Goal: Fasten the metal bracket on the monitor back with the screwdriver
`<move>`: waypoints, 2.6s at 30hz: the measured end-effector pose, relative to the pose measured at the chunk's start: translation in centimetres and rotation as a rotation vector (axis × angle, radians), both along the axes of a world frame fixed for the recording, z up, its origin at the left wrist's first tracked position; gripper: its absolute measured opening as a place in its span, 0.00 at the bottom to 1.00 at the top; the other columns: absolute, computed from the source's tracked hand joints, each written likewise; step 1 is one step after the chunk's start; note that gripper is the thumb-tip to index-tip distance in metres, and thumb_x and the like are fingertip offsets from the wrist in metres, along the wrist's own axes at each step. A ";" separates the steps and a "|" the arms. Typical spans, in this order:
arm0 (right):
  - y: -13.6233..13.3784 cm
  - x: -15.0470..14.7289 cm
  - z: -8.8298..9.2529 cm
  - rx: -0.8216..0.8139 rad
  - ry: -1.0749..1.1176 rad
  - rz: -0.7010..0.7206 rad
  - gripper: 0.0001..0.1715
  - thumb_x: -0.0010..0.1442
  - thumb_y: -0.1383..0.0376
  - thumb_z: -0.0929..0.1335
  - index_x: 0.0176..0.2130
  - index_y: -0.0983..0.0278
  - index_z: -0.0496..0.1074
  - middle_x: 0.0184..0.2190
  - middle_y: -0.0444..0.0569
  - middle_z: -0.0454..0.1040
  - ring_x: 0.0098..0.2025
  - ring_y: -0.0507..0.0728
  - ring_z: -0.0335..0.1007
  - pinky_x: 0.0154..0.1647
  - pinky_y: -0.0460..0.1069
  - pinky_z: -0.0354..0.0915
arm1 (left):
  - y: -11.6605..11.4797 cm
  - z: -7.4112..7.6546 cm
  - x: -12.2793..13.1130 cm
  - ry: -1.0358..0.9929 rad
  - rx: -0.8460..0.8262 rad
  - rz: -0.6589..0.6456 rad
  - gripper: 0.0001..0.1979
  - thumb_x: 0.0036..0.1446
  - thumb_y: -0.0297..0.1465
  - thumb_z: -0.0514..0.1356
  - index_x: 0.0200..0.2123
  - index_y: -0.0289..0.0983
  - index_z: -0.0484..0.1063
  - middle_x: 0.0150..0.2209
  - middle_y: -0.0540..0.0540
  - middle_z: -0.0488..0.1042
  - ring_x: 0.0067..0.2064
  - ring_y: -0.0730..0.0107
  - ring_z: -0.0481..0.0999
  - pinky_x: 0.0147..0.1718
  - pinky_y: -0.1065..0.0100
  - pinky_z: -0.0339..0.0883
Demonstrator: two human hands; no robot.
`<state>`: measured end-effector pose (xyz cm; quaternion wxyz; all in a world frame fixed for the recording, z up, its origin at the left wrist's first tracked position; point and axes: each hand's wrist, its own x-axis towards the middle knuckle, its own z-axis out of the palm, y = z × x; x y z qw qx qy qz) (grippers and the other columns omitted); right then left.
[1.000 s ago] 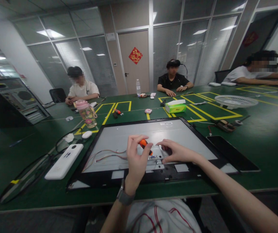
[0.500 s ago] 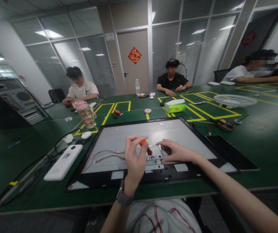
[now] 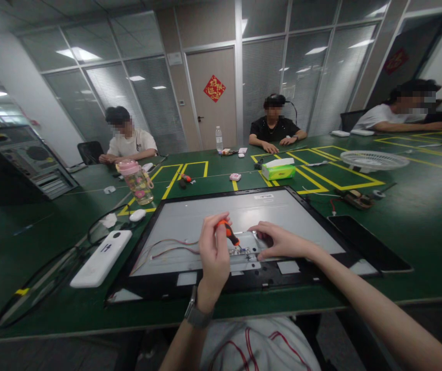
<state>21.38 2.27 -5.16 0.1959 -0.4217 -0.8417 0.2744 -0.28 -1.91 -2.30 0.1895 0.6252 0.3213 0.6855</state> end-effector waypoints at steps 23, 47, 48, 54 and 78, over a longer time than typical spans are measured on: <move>0.1 0.1 -0.1 0.004 0.009 0.006 0.42 0.47 0.51 0.76 0.57 0.63 0.67 0.38 0.48 0.65 0.40 0.59 0.63 0.42 0.52 0.63 | 0.1 0.1 0.0 0.058 0.018 0.013 0.10 0.64 0.33 0.56 0.45 0.40 0.75 0.39 0.45 0.70 0.41 0.67 0.71 0.42 0.65 0.68; 0.0 -0.1 0.0 0.012 0.000 -0.004 0.40 0.47 0.52 0.76 0.55 0.63 0.68 0.39 0.49 0.65 0.40 0.58 0.63 0.42 0.51 0.63 | -0.6 0.4 -0.2 0.118 -0.001 0.069 0.16 0.66 0.32 0.48 0.46 0.40 0.74 0.37 0.46 0.67 0.38 0.67 0.68 0.37 0.67 0.65; 0.0 -0.1 0.0 0.012 0.001 -0.006 0.39 0.47 0.52 0.76 0.55 0.63 0.68 0.40 0.49 0.66 0.40 0.58 0.63 0.41 0.51 0.63 | -0.6 0.4 -0.2 0.103 -0.021 0.064 0.18 0.66 0.31 0.46 0.47 0.40 0.74 0.37 0.46 0.67 0.37 0.67 0.68 0.37 0.67 0.65; 0.0 0.0 0.0 0.020 0.000 -0.002 0.41 0.47 0.52 0.76 0.55 0.64 0.68 0.38 0.48 0.65 0.40 0.59 0.63 0.41 0.51 0.63 | -0.5 0.5 -0.1 0.115 0.014 0.104 0.14 0.65 0.32 0.51 0.48 0.40 0.73 0.36 0.47 0.67 0.37 0.68 0.67 0.39 0.67 0.63; -0.1 0.0 0.1 0.010 0.008 0.000 0.39 0.47 0.52 0.76 0.55 0.63 0.68 0.38 0.47 0.65 0.40 0.58 0.64 0.41 0.51 0.63 | -0.1 -0.3 0.2 0.005 0.000 0.083 0.12 0.65 0.31 0.53 0.49 0.39 0.71 0.41 0.44 0.72 0.42 0.68 0.74 0.42 0.66 0.69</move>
